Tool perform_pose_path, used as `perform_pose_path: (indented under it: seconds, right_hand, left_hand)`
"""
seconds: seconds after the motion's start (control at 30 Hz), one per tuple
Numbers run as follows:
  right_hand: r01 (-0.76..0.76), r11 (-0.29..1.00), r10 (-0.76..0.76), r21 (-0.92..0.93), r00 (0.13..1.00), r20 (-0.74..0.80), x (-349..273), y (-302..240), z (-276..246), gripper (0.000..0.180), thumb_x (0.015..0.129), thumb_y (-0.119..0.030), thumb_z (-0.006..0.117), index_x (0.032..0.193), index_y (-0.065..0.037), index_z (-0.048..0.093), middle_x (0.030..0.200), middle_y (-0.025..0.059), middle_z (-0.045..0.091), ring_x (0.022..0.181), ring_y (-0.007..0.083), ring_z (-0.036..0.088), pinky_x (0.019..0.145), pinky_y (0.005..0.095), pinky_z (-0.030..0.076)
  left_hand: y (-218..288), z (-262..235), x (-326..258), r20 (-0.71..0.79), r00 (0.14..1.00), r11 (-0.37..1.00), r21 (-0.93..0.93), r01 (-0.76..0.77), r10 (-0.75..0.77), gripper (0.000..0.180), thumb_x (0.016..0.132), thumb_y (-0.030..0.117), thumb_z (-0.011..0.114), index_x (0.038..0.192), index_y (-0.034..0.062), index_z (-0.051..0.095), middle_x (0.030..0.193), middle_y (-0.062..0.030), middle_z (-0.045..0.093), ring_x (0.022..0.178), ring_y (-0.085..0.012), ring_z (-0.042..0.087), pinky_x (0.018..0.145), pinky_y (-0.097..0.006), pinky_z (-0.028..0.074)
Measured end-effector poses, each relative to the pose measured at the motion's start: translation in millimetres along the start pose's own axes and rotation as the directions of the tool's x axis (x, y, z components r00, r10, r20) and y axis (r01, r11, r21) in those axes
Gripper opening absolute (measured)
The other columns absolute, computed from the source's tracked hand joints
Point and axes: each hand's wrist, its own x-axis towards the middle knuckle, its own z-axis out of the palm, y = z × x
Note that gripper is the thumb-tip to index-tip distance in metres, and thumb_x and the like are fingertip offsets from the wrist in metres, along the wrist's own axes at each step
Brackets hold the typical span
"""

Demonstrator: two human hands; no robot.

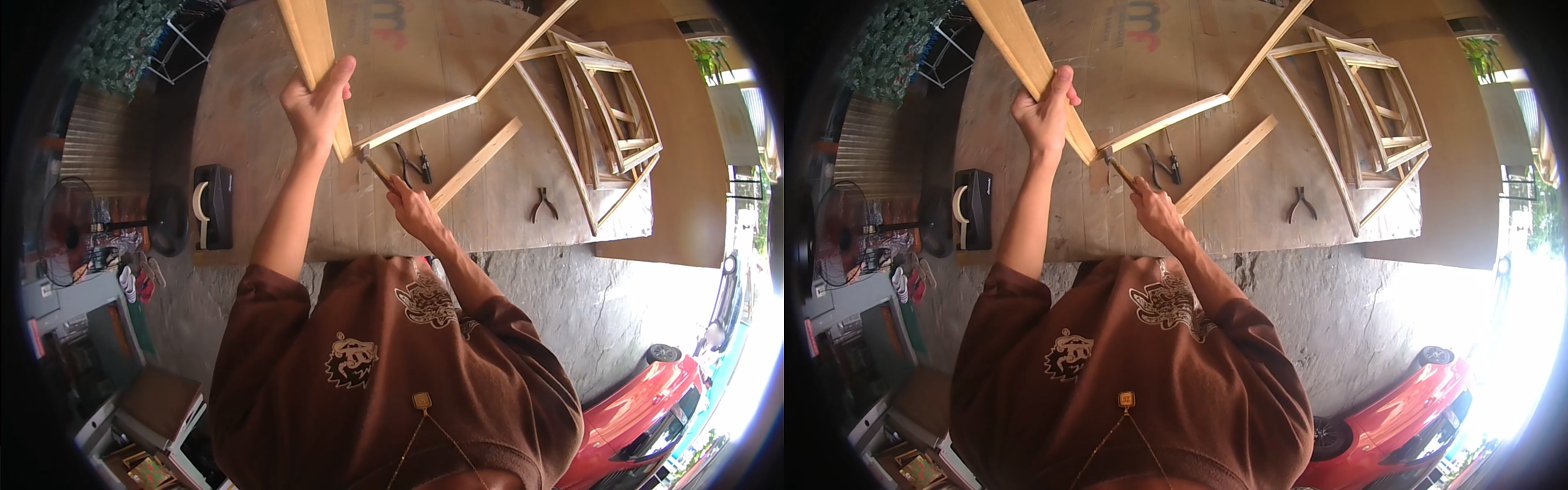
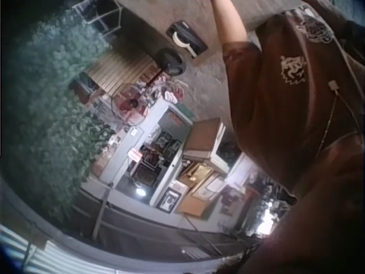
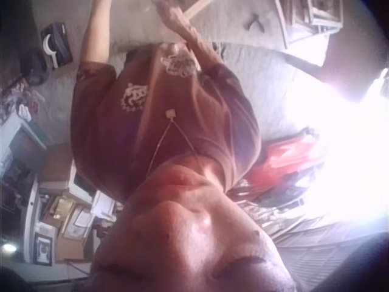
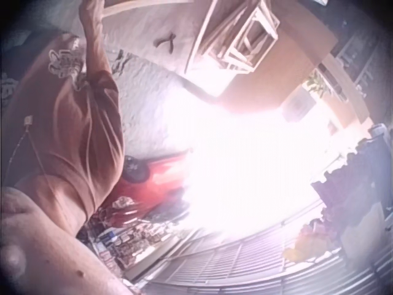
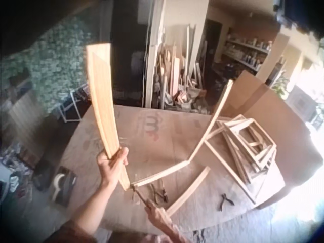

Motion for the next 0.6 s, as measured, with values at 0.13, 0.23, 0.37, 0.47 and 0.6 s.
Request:
perform_pose_path:
  seconds: [0.13, 0.23, 0.37, 0.47, 0.6]
  right_hand:
    - [0.144, 0.973, -0.107, 0.183, 0.975, -0.195, -5.7, -16.7, 4.5, 0.045, 0.093, -0.019, 0.054, 0.134, -0.005, 0.044, 0.091, 0.0305, 0.062, 0.087, 0.0472, 0.061, 0.072, 0.047, 0.05]
    - [0.007, 0.991, 0.006, 0.136, 0.995, -0.1, 2.2, -4.2, 11.3, 0.044, 0.093, -0.017, 0.054, 0.134, -0.004, 0.044, 0.093, 0.0299, 0.063, 0.089, 0.0459, 0.062, 0.072, 0.0457, 0.051]
    - [0.037, 0.991, -0.025, 0.127, 0.995, -0.094, 2.3, -4.6, -2.2, 0.049, 0.092, -0.019, 0.054, 0.139, -0.01, 0.04, 0.093, 0.0314, 0.062, 0.082, 0.0478, 0.062, 0.068, 0.051, 0.051]
    - [0.151, 0.978, -0.127, 0.143, 0.978, -0.164, -1.5, 11.1, 3.5, 0.052, 0.092, -0.02, 0.054, 0.141, -0.013, 0.039, 0.092, 0.0314, 0.062, 0.081, 0.0483, 0.061, 0.068, 0.0518, 0.05]
    - [0.088, 0.996, -0.088, 0.018, 0.996, -0.002, -11.2, 18.0, 8.4, 0.051, 0.092, -0.016, 0.053, 0.141, -0.013, 0.039, 0.089, 0.0307, 0.062, 0.078, 0.0477, 0.061, 0.066, 0.0523, 0.049]
  left_hand:
    - [-1.9, -1.6, -7.5, -0.065, 0.998, 1.0, -0.009, 0.002, -0.003, 0.025, 0.084, 0.022, 0.074, 0.078, 0.0008, 0.062, 0.061, -0.0012, 0.056, 0.053, -0.0093, 0.053, 0.051, -0.024, 0.046]
    - [2.0, 0.6, -11.4, -0.077, 0.997, 1.0, -0.013, 0.028, -0.029, 0.025, 0.084, 0.022, 0.074, 0.077, 0.0012, 0.062, 0.061, -0.0013, 0.056, 0.053, -0.0094, 0.053, 0.051, -0.025, 0.046]
    - [-8.3, -8.1, -10.9, -0.131, 0.991, 1.0, -0.004, 0.016, -0.017, 0.027, 0.084, 0.024, 0.074, 0.075, 0.0026, 0.06, 0.06, -0.0016, 0.056, 0.052, -0.0098, 0.053, 0.051, -0.025, 0.046]
    - [4.3, -3.9, -14.9, -0.126, 0.992, 0.999, 0.029, -0.018, 0.022, 0.027, 0.085, 0.024, 0.073, 0.074, 0.0033, 0.059, 0.061, -0.0025, 0.057, 0.052, -0.0102, 0.054, 0.05, -0.025, 0.046]
    - [3.6, -6.7, -15.2, -0.143, 0.988, 0.999, 0.009, -0.053, 0.053, 0.026, 0.086, 0.023, 0.072, 0.075, 0.0027, 0.06, 0.061, -0.0026, 0.057, 0.052, -0.0104, 0.054, 0.05, -0.025, 0.046]
